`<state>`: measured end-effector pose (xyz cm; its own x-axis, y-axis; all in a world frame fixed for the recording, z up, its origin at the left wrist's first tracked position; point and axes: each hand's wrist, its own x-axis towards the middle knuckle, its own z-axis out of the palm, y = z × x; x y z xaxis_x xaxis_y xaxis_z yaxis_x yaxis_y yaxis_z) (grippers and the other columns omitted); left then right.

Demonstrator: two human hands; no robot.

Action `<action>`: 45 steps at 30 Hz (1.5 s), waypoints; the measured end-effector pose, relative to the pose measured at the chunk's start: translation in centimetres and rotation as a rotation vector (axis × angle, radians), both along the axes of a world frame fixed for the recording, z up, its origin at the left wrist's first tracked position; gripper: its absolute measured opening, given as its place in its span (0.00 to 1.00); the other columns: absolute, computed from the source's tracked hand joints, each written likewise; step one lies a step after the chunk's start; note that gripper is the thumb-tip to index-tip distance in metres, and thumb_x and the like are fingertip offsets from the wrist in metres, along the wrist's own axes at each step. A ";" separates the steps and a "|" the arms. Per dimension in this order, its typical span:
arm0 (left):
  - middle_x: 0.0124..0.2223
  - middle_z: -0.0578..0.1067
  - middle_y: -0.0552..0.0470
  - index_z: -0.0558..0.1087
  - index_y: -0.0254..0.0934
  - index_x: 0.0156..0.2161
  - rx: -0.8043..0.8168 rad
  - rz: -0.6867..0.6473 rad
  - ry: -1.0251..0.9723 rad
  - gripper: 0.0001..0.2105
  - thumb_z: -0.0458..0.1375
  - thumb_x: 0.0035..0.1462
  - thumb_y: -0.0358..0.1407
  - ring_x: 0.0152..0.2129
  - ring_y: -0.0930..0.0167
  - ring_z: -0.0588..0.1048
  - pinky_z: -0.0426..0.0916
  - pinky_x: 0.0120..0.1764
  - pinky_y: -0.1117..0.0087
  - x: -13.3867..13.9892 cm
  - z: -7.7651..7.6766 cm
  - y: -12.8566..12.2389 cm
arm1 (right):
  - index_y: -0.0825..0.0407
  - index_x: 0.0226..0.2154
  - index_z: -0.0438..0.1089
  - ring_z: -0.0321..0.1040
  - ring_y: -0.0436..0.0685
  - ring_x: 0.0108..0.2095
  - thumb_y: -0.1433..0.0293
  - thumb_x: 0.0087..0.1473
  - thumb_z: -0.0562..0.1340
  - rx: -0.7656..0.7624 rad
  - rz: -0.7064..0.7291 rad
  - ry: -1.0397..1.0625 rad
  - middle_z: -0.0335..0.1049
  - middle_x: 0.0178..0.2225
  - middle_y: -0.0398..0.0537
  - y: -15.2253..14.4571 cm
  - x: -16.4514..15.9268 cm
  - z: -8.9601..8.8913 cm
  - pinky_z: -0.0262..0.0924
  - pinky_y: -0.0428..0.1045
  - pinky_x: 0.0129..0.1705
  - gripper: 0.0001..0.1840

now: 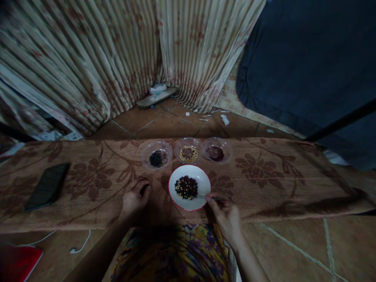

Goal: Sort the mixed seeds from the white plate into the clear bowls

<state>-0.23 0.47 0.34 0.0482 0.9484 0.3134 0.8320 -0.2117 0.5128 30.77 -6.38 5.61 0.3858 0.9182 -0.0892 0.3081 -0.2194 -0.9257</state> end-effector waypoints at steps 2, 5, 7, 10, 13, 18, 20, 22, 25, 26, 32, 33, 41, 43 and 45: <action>0.44 0.75 0.48 0.74 0.40 0.40 -0.003 -0.003 -0.006 0.08 0.53 0.61 0.37 0.43 0.65 0.74 0.70 0.49 0.64 0.0 0.0 0.0 | 0.53 0.32 0.79 0.77 0.64 0.38 0.48 0.45 0.69 -0.018 0.013 -0.002 0.80 0.36 0.56 0.0 0.1 -0.2 0.70 0.55 0.43 0.24; 0.44 0.75 0.48 0.74 0.40 0.41 -0.003 -0.001 -0.008 0.08 0.53 0.61 0.37 0.43 0.65 0.74 0.70 0.50 0.64 0.0 0.0 0.0 | 0.53 0.32 0.80 0.77 0.64 0.38 0.49 0.45 0.69 -0.026 0.015 -0.016 0.80 0.36 0.56 -0.2 0.3 -0.6 0.71 0.55 0.42 0.24; 0.45 0.75 0.48 0.74 0.40 0.41 -0.005 0.005 -0.005 0.08 0.53 0.61 0.37 0.43 0.65 0.74 0.70 0.50 0.64 0.0 -0.1 -0.1 | 0.53 0.31 0.80 0.77 0.65 0.39 0.49 0.44 0.70 -0.013 -0.006 -0.024 0.81 0.36 0.56 -0.3 0.5 -0.5 0.71 0.55 0.42 0.23; 0.45 0.75 0.48 0.74 0.40 0.41 -0.013 0.010 -0.003 0.09 0.53 0.61 0.37 0.43 0.65 0.74 0.70 0.49 0.64 -0.1 -0.2 -0.1 | 0.53 0.31 0.80 0.77 0.64 0.36 0.52 0.44 0.71 0.015 -0.022 0.010 0.81 0.34 0.55 0.0 0.6 0.3 0.71 0.54 0.38 0.20; 0.44 0.75 0.48 0.74 0.41 0.42 -0.018 0.012 0.000 0.09 0.53 0.61 0.37 0.43 0.65 0.74 0.70 0.50 0.63 -0.1 -0.2 -0.1 | 0.53 0.28 0.79 0.76 0.61 0.30 0.55 0.44 0.71 0.099 -0.050 0.042 0.80 0.29 0.53 1.9 0.3 2.0 0.70 0.51 0.31 0.17; 0.43 0.76 0.49 0.74 0.41 0.40 0.001 0.018 -0.002 0.08 0.53 0.61 0.37 0.43 0.65 0.75 0.70 0.49 0.64 -0.1 0.0 -0.1 | 0.53 0.27 0.77 0.75 0.58 0.33 0.58 0.47 0.69 0.366 -0.196 0.009 0.79 0.30 0.51 7.6 -1.4 5.0 0.69 0.50 0.36 0.14; 0.44 0.76 0.49 0.74 0.41 0.40 -0.003 0.011 -0.001 0.08 0.52 0.62 0.37 0.42 0.66 0.75 0.71 0.48 0.64 -0.1 0.1 -0.1 | 0.54 0.30 0.77 0.76 0.59 0.36 0.59 0.49 0.68 0.428 -0.203 0.036 0.80 0.33 0.52 9.3 -2.0 5.4 0.68 0.51 0.40 0.14; 0.44 0.76 0.49 0.74 0.41 0.40 -0.012 0.001 -0.002 0.08 0.52 0.62 0.37 0.41 0.66 0.75 0.71 0.48 0.65 -0.1 0.1 -0.1 | 0.54 0.32 0.78 0.76 0.59 0.37 0.59 0.50 0.67 0.470 -0.192 0.049 0.80 0.35 0.53 10.0 -2.2 5.3 0.68 0.52 0.41 0.14; 0.44 0.76 0.49 0.74 0.41 0.40 -0.014 0.009 0.001 0.08 0.52 0.62 0.37 0.42 0.66 0.75 0.71 0.48 0.64 0.0 0.2 -0.1 | 0.54 0.31 0.78 0.75 0.58 0.36 0.60 0.50 0.67 0.463 -0.192 0.002 0.80 0.34 0.52 9.1 -1.8 4.2 0.68 0.52 0.40 0.13; 0.44 0.76 0.49 0.74 0.41 0.40 -0.014 0.016 0.004 0.08 0.52 0.62 0.37 0.42 0.65 0.75 0.71 0.48 0.64 0.1 0.2 -0.1 | 0.54 0.30 0.78 0.75 0.58 0.35 0.60 0.50 0.67 0.445 -0.196 -0.015 0.79 0.32 0.51 8.4 -1.5 3.8 0.68 0.52 0.40 0.13; 0.44 0.76 0.49 0.74 0.41 0.41 -0.018 0.024 0.004 0.09 0.53 0.61 0.37 0.42 0.65 0.75 0.70 0.49 0.64 0.1 0.1 -0.1 | 0.52 0.29 0.78 0.75 0.60 0.35 0.57 0.49 0.68 0.228 -0.139 -0.042 0.79 0.32 0.52 3.4 0.4 1.6 0.69 0.53 0.40 0.14; 0.44 0.76 0.49 0.74 0.41 0.41 -0.016 0.022 0.004 0.08 0.53 0.61 0.37 0.43 0.65 0.74 0.70 0.50 0.63 0.0 0.1 -0.1 | 0.52 0.30 0.78 0.75 0.61 0.36 0.56 0.49 0.68 0.189 -0.104 -0.063 0.80 0.33 0.52 2.7 0.6 1.4 0.69 0.54 0.41 0.15; 0.44 0.76 0.48 0.74 0.41 0.41 -0.014 0.021 0.015 0.09 0.53 0.61 0.37 0.43 0.65 0.74 0.70 0.49 0.63 -0.1 -0.1 -0.1 | 0.51 0.34 0.79 0.75 0.61 0.39 0.53 0.54 0.65 0.104 0.064 -0.188 0.79 0.39 0.53 0.7 0.2 1.0 0.69 0.53 0.42 0.19; 0.44 0.75 0.48 0.74 0.41 0.41 -0.012 0.021 0.017 0.09 0.53 0.61 0.37 0.43 0.65 0.74 0.70 0.50 0.63 0.0 -0.2 -0.1 | 0.50 0.34 0.79 0.75 0.61 0.39 0.52 0.54 0.64 0.108 0.063 -0.206 0.79 0.38 0.53 0.8 0.0 0.9 0.69 0.53 0.42 0.19; 0.45 0.75 0.48 0.74 0.41 0.41 -0.012 0.026 0.018 0.09 0.53 0.61 0.37 0.44 0.65 0.74 0.70 0.50 0.63 0.0 -0.1 -0.1 | 0.50 0.34 0.79 0.75 0.61 0.39 0.51 0.54 0.63 0.112 0.062 -0.216 0.79 0.38 0.53 0.9 0.0 0.6 0.69 0.53 0.42 0.20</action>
<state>-0.25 0.39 0.20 0.0287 0.9531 0.3014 0.8463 -0.1836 0.5000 30.76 -5.53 6.19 0.3275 0.9403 0.0929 0.5112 -0.0937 -0.8543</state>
